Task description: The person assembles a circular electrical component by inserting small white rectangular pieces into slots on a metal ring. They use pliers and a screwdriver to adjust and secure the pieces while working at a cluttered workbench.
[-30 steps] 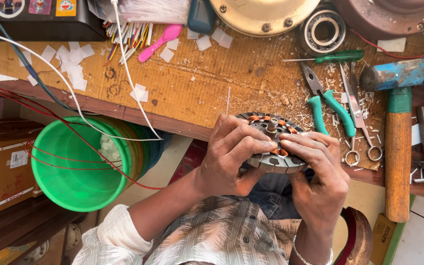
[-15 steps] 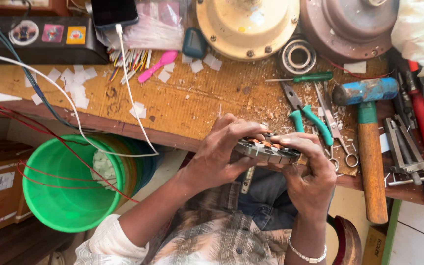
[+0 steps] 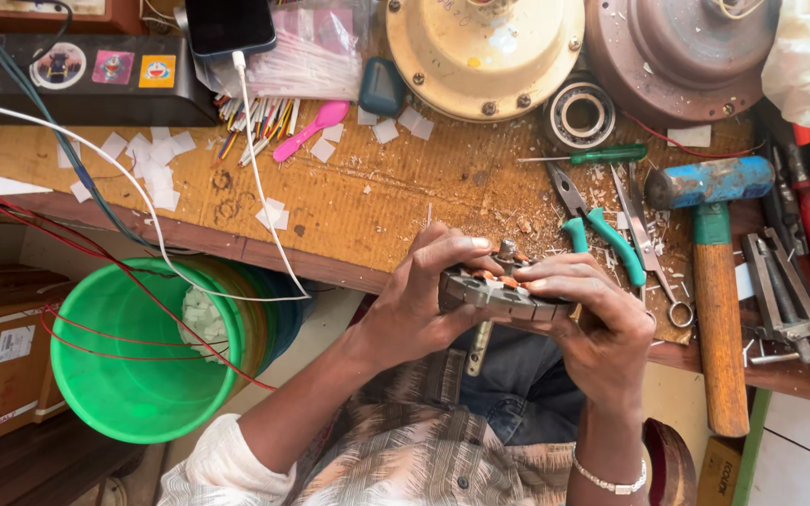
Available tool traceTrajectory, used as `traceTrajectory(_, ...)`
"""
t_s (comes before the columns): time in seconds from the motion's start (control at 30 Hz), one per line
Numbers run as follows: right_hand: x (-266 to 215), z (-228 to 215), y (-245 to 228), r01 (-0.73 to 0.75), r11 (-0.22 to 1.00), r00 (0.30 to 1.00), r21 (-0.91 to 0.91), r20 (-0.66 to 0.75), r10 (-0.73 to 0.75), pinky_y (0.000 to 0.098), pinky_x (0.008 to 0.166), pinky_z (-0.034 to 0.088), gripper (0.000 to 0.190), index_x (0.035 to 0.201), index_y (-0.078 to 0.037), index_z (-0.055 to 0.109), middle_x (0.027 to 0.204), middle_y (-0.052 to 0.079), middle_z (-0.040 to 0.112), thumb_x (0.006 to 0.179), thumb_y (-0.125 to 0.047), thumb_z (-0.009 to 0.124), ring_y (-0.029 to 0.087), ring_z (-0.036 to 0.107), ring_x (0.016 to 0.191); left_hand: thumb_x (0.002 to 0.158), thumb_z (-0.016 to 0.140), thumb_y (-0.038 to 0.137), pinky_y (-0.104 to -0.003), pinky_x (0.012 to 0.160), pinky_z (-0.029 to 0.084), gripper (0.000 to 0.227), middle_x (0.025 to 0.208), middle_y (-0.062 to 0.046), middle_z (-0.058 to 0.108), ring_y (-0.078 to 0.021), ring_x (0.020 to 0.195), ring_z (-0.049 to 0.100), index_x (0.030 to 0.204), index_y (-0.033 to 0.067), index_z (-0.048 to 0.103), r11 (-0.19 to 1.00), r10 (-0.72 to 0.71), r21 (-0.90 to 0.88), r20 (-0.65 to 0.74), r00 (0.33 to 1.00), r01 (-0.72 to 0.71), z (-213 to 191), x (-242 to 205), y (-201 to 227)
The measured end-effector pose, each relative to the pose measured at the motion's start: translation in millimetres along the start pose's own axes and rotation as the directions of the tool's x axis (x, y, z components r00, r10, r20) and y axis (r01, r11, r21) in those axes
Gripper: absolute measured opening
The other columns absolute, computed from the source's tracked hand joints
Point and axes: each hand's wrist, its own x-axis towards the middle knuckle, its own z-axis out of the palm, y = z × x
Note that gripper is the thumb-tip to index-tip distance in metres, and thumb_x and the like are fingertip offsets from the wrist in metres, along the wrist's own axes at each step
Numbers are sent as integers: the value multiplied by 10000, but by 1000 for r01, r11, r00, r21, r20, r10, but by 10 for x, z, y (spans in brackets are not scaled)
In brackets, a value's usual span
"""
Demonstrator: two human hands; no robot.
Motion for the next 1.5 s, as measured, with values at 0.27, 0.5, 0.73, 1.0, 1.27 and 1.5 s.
traceTrajectory(0.27,-42,79,-37,-1,998,998,-64,-55,-2,355,956,569,238,1074,-5,718,1111,127,745,839,25,739,267,698,1049,888,860,146,-406,962,485,738,1254,-88,663,-287,1108,601,1429,153,358,993,37,112,53,998,-42,-55,31,85)
traceTrajectory(0.5,134,-37,-201,-63,984,988,-166,126,84,368,910,580,311,1107,-17,738,1109,127,751,802,-78,752,275,702,1029,936,841,198,-386,964,464,630,1297,-4,661,-231,1076,649,1419,154,440,996,30,80,92,995,-37,-112,46,54)
traceTrajectory(0.73,186,-220,-20,-213,952,945,220,294,144,385,1027,576,428,1130,20,708,1117,111,757,897,-339,713,261,737,1063,831,890,195,-362,994,496,851,1204,29,654,-214,1044,614,1535,239,413,997,70,-60,402,913,-49,-282,156,-211)
traceTrajectory(1.0,329,-352,-229,-374,895,790,-244,422,445,305,733,616,194,899,-35,761,942,79,809,734,-118,821,169,786,853,792,870,203,-366,1000,468,987,1258,-49,622,-235,999,510,1614,240,325,990,84,-139,502,861,-16,-406,299,-233)
traceTrajectory(1.27,476,-281,-410,-388,847,728,-364,442,524,314,776,591,167,928,-38,755,1003,70,788,767,-62,789,153,784,887,809,868,177,-409,958,459,985,1120,-12,638,-256,970,499,1601,266,290,991,96,-128,543,834,-31,-354,415,-191)
traceTrajectory(1.5,610,-178,-545,-303,850,704,-432,500,505,317,801,605,526,1341,-68,626,1137,85,737,827,-48,739,183,756,947,805,851,134,-392,971,447,982,1105,-19,641,-260,1002,494,1598,270,287,983,172,-148,535,827,-109,-350,422,-264)
